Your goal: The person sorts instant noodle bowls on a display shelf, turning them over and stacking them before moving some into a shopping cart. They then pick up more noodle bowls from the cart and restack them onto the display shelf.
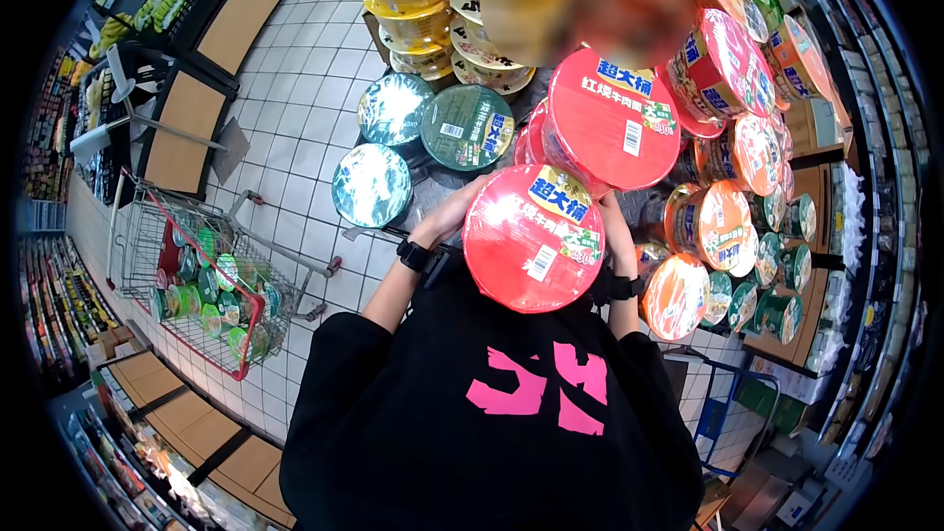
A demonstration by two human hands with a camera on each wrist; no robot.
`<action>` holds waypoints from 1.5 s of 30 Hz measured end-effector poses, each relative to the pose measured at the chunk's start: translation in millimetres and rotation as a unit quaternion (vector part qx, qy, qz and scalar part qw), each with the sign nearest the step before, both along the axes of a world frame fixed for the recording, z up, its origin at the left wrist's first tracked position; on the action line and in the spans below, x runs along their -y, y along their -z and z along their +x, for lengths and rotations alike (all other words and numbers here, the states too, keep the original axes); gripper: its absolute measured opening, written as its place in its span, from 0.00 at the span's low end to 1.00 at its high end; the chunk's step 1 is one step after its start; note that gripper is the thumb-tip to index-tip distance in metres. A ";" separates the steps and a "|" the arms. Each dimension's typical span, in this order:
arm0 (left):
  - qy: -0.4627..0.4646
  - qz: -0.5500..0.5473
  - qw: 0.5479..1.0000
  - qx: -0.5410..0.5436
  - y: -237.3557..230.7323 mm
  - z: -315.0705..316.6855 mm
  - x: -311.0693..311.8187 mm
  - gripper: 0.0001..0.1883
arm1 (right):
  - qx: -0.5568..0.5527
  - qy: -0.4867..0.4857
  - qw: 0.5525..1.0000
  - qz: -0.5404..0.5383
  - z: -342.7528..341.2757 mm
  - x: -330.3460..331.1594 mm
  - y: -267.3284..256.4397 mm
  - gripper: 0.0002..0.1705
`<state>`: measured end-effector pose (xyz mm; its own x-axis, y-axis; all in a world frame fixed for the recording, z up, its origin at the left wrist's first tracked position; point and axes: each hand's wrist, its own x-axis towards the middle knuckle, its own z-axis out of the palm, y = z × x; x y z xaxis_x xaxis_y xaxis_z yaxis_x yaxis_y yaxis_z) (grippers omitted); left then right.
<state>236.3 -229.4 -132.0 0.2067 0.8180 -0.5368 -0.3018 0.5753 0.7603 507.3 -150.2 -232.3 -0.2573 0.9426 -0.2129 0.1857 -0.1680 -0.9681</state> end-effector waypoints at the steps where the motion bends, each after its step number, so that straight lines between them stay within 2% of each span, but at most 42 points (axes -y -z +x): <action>1: 0.018 0.022 1.000 0.012 9.6 -2.7 0.7 0.26 | -0.025 0.006 0.999 -0.025 0.8 0.2 5.5 0.19; 3: 0.041 0.067 0.996 0.037 20.0 -6.4 -2.8 0.26 | -0.064 0.003 0.996 -0.056 0.7 -4.1 0.7 0.19; 4: 0.081 0.094 0.992 0.006 18.7 -11.2 -4.3 0.26 | -0.061 -0.003 0.996 -0.057 2.0 -4.3 5.1 0.19; 6: 0.054 0.078 0.995 -0.008 21.4 -18.6 -3.1 0.25 | -0.054 -0.003 0.998 -0.029 -0.3 -1.4 0.3 0.19; 7: 0.076 0.098 0.992 -0.015 19.2 -27.3 -4.7 0.25 | -0.055 0.000 0.998 -0.027 -2.8 0.6 -2.5 0.19; 9: 0.112 0.150 0.980 -0.059 -1.9 -44.4 -8.8 0.24 | -0.100 0.016 0.994 -0.042 -7.8 3.9 -9.6 0.19; 10: 0.107 0.172 0.979 -0.033 -7.8 -52.7 -11.1 0.24 | -0.101 0.019 0.994 -0.040 -9.3 4.5 -10.1 0.19; 12: 0.078 0.197 0.971 -0.116 -41.2 -66.2 -18.1 0.23 | -0.127 0.022 0.991 -0.046 -10.9 6.0 -12.0 0.19; 14: 0.010 0.266 0.960 -0.085 -52.6 -79.1 -34.1 0.24 | -0.084 0.027 0.996 -0.006 -5.6 6.5 -11.2 0.19; 16: -0.033 0.304 0.948 -0.085 -76.3 -87.0 -52.3 0.25 | 0.141 0.007 0.985 0.103 3.7 4.4 -12.0 0.20; 17: -0.040 0.327 0.938 -0.108 -84.4 -90.5 -62.2 0.27 | 0.174 0.038 0.980 0.086 11.7 5.3 -23.7 0.22; 18: -0.036 0.330 0.937 -0.108 -90.7 -93.2 -72.2 0.27 | 0.202 0.051 0.971 0.115 9.0 12.4 -61.9 0.23; 20: -0.073 0.349 0.927 -0.116 -98.3 -95.4 -93.0 0.27 | 0.065 0.138 0.983 0.099 14.0 12.8 -92.7 0.23; 22: -0.080 0.350 0.927 -0.107 -98.9 -96.3 -117.5 0.28 | 0.022 0.173 0.983 0.050 10.2 11.8 -140.7 0.26; 24: -0.114 0.378 0.917 -0.055 -98.0 -93.9 -137.4 0.28 | 0.001 0.181 0.980 0.079 13.4 3.5 -143.4 0.29; 25: -0.150 0.377 0.912 -0.062 -101.0 -85.3 -139.2 0.25 | 0.013 0.182 0.980 0.073 13.1 0.7 -141.8 0.28; 26: -0.140 0.380 0.912 -0.058 -98.7 -81.1 -138.0 0.25 | 0.024 0.184 0.980 0.068 13.3 -2.5 -138.2 0.27; 27: -0.140 0.370 0.913 -0.097 -93.4 -77.5 -134.2 0.21 | 0.075 0.170 0.977 0.104 20.3 -9.2 -113.2 0.24; 28: -0.140 0.361 0.912 -0.135 -89.6 -73.5 -129.1 0.18 | 0.163 0.152 0.970 0.092 18.3 -7.2 -111.7 0.21; 29: -0.109 0.351 0.919 -0.145 -88.0 -68.4 -121.2 0.13 | 0.175 0.131 0.972 0.087 21.9 -9.5 -91.4 0.20; 30: -0.038 0.337 0.930 -0.145 -74.9 -72.0 -118.9 0.15 | 0.185 0.111 0.973 0.080 25.3 -11.3 -67.3 0.20; 32: 0.060 0.280 0.954 -0.083 -55.8 -56.6 -108.1 0.18 | 0.171 0.129 0.976 0.037 15.8 -5.3 -52.4 0.20; 36: 0.070 0.150 0.986 0.026 8.0 -20.9 -108.7 0.25 | 0.203 0.146 0.968 0.019 5.6 -7.1 -24.7 0.20; 38: 0.068 0.073 0.989 0.106 31.0 -10.0 -111.1 0.25 | 0.149 0.156 0.976 0.031 -1.4 -8.3 -16.0 0.18; 40: 0.069 0.039 0.989 0.123 28.9 0.5 -109.0 0.24 | 0.118 0.143 0.972 0.146 -9.8 -6.8 -13.8 0.13; 44: 0.121 0.033 0.986 0.108 16.0 5.8 -109.3 0.25 | 0.112 0.170 0.965 0.162 -18.3 -7.6 -2.4 0.12; 45: 0.110 0.036 0.988 0.100 13.7 7.3 -109.5 0.25 | 0.119 0.205 0.961 0.145 -20.8 -6.5 -7.8 0.13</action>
<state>243.7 -119.9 -145.7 0.4788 0.7769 -0.4090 -0.3239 0.5892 0.7402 486.5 -143.8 -224.5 0.1707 0.9830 0.0677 0.3840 -0.0031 -0.9233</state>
